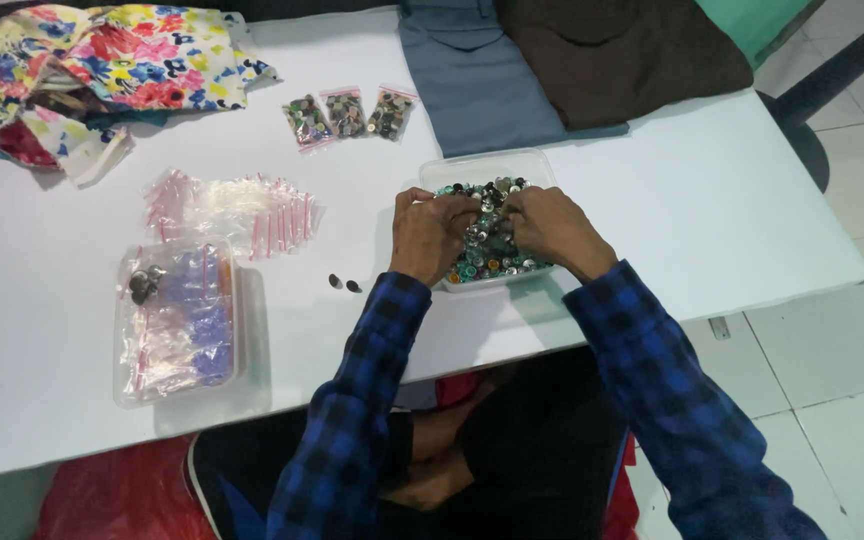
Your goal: Picking up small buttons from a tray and placing them into small plastic zip-lock bags.
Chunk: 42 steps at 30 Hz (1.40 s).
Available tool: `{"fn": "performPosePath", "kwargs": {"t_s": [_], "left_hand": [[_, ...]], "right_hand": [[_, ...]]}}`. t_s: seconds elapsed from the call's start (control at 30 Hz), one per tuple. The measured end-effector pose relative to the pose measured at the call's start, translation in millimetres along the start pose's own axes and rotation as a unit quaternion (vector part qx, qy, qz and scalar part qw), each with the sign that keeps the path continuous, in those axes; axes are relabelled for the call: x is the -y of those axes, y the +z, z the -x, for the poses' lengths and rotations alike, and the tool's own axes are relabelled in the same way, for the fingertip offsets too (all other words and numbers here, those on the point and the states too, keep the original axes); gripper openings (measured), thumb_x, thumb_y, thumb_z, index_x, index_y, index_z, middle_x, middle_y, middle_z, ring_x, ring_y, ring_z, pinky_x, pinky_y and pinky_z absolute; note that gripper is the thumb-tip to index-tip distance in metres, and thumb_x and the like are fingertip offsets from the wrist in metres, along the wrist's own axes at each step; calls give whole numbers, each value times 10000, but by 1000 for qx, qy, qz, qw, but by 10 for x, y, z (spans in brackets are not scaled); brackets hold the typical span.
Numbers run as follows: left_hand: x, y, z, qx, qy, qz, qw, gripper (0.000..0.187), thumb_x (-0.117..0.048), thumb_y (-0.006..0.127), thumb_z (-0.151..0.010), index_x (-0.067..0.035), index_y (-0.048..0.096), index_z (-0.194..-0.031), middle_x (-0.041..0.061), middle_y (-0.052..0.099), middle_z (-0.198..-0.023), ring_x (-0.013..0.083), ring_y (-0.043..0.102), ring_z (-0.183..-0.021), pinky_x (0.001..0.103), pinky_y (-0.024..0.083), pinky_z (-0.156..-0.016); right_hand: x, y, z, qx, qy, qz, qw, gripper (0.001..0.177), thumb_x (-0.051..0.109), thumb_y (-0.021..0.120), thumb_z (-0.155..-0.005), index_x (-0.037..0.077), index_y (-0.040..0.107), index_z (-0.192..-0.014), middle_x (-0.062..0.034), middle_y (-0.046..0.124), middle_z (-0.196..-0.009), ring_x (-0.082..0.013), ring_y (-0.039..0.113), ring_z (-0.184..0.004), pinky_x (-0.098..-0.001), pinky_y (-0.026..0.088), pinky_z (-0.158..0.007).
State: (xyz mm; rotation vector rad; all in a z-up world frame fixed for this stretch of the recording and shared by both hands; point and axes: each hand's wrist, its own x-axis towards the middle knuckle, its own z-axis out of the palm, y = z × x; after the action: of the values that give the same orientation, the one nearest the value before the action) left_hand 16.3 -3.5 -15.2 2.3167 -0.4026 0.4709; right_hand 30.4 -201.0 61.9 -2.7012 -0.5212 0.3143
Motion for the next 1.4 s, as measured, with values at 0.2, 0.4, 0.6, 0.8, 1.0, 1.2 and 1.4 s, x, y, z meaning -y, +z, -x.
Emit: {"fn": "performPosePath", "kwargs": {"t_s": [0.2,0.4,0.6,0.8,1.0,1.2,1.4], "left_hand": [[-162,-138,19,27,-22,4,999,173,-184,663,-954,-316,738,-1039,-5,770,-770,233,767,-829,367,331,-1119],[-257,-177,-4,37,-58,6,998,186,-212,644,-963,-310,755,-1077,1,786,-829,267,765,-891,389,414,-1077],[-293,-184,31,37,-52,-36,997,235,-185,641,-962,-278,674,-1175,-9,775,-870,273,757,-889,441,522,-960],[-359,-234,48,38,-51,-27,998,212,-187,623,-973,-249,663,-1172,14,770,-876,303,746,-899,481,556,-905],[-436,-288,43,12,-66,11,998,182,-192,639,-963,-308,731,-1070,-7,779,-850,271,752,-931,399,433,-1070],[-181,-57,66,-16,-45,11,999,161,-226,679,-948,-368,707,-1018,-107,761,-798,141,757,-906,316,268,-1143],[-286,-164,64,-27,-56,58,996,188,-165,726,-869,-311,732,-988,-44,778,-820,221,759,-927,344,348,-1114]], "right_hand": [[55,18,-80,20,10,-1,1000,259,126,543,-948,96,782,-1043,-231,757,-947,-488,720,-953,-543,568,-787],[313,-160,108,34,-54,48,997,251,79,664,-927,111,774,-1150,-211,752,-1073,-465,698,-1055,-542,561,-896],[139,113,-47,9,-26,123,992,291,175,715,-877,43,690,-1135,-190,737,-1039,-424,710,-1039,-551,582,-880],[186,18,20,13,-13,97,995,292,210,676,-910,59,697,-1159,-186,731,-1057,-450,691,-1076,-576,564,-894],[40,-12,43,-63,-43,-134,988,116,144,704,-904,72,741,-987,-194,743,-959,-409,723,-947,-529,562,-811],[-57,95,46,-58,-14,-354,933,91,54,724,-862,17,712,-945,-119,709,-750,-190,702,-638,-339,564,-627],[40,68,94,-28,-16,-442,896,178,15,679,-909,-73,673,-1063,-165,686,-833,-223,742,-788,-316,651,-698]]}}
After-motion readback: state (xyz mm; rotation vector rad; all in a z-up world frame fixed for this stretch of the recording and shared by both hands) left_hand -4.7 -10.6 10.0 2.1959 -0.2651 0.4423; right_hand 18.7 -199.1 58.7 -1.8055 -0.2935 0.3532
